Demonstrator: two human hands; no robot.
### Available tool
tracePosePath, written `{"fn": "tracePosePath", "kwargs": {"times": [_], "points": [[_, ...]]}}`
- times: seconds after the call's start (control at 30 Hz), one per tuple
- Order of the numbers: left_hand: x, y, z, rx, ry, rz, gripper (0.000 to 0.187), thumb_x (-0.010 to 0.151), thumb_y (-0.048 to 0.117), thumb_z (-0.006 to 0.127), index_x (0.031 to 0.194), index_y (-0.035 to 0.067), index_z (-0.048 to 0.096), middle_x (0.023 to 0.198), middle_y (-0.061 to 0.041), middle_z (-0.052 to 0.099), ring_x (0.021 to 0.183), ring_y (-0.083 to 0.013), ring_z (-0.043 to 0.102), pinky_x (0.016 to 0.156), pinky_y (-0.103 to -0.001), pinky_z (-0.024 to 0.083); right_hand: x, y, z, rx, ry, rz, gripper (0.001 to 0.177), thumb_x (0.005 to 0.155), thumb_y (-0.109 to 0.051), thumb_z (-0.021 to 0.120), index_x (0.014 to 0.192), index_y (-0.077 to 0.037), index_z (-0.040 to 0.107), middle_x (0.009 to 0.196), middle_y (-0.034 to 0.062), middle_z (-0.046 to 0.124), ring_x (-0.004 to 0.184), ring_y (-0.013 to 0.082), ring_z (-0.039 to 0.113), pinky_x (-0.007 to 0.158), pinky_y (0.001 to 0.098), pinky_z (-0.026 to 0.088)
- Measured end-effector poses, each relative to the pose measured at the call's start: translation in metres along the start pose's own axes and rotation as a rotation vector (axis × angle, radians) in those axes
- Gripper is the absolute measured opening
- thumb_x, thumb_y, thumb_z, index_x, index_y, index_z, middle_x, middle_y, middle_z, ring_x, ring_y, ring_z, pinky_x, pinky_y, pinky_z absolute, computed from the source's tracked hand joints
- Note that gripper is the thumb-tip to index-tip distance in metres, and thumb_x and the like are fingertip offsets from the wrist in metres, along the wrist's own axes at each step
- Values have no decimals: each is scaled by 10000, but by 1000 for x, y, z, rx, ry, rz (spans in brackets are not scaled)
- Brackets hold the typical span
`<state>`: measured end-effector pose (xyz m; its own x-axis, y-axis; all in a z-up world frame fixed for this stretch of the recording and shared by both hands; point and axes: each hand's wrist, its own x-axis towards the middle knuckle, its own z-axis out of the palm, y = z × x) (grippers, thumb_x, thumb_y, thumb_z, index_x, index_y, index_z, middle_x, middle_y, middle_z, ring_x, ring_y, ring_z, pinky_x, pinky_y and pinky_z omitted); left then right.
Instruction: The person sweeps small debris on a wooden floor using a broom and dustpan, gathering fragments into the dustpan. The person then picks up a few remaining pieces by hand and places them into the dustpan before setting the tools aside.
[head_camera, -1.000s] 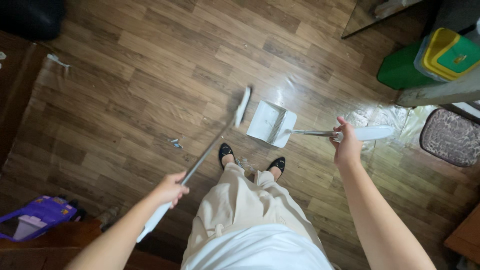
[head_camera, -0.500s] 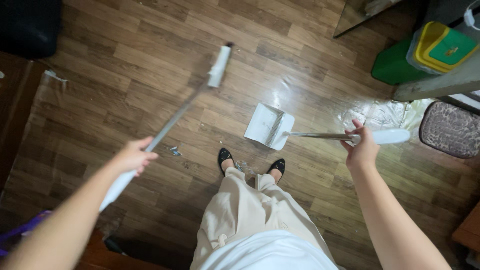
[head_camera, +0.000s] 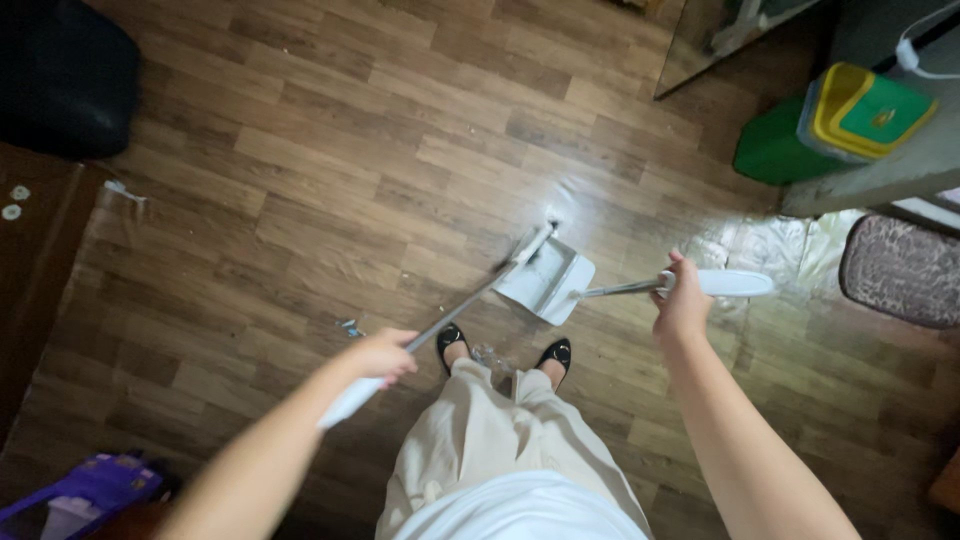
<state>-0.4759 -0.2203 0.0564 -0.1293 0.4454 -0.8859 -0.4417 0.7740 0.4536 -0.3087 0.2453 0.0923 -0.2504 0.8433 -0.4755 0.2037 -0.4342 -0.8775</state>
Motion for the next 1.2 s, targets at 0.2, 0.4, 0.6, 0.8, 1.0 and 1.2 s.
{"fn": "tracePosePath", "kwargs": {"times": [0.2,0.4,0.6,0.8,1.0,1.2], "points": [[-28,-25,-152,-71,389,-84,785,810,57,744,1522,235,465,634,-79,597,450,-172,472,415,-364,435,8,-26,-17,46,58,-6,186,884,-291,655,1026,-171,672,888,-28,583,834,111,589,717,382,513],[72,13,-223,250,809,-15,430,833,-8,614,1253,-96,596,761,-233,652,579,-336,658,504,-473,518,-11,-11,-9,61,34,-14,226,918,-271,594,1079,-144,688,984,-29,652,848,96,586,715,337,510],[60,11,-87,529,548,-68,582,800,-1,618,1364,11,479,1007,-261,682,872,-367,709,745,-448,572,-2,-5,-1,10,-16,-18,298,943,-279,573,1169,-122,686,969,-17,622,874,94,575,755,342,514],[-13,15,-23,205,217,-108,841,805,-21,632,1571,219,378,829,-170,701,599,-255,653,557,-406,538,8,-15,17,33,38,3,301,937,-294,569,1161,-149,708,924,-29,579,866,99,558,771,380,505],[-2,77,-160,254,336,-49,814,814,14,725,1539,255,444,754,-143,714,492,-219,632,447,-396,543,25,-58,5,161,190,69,278,893,-285,581,1080,-115,697,888,0,563,852,140,604,779,408,559],[114,166,-226,449,759,52,347,844,42,637,1169,-54,707,861,-261,745,704,-352,736,634,-448,567,36,-70,11,177,215,83,271,892,-301,589,1086,-134,676,891,-5,526,812,129,592,726,384,532]]}}
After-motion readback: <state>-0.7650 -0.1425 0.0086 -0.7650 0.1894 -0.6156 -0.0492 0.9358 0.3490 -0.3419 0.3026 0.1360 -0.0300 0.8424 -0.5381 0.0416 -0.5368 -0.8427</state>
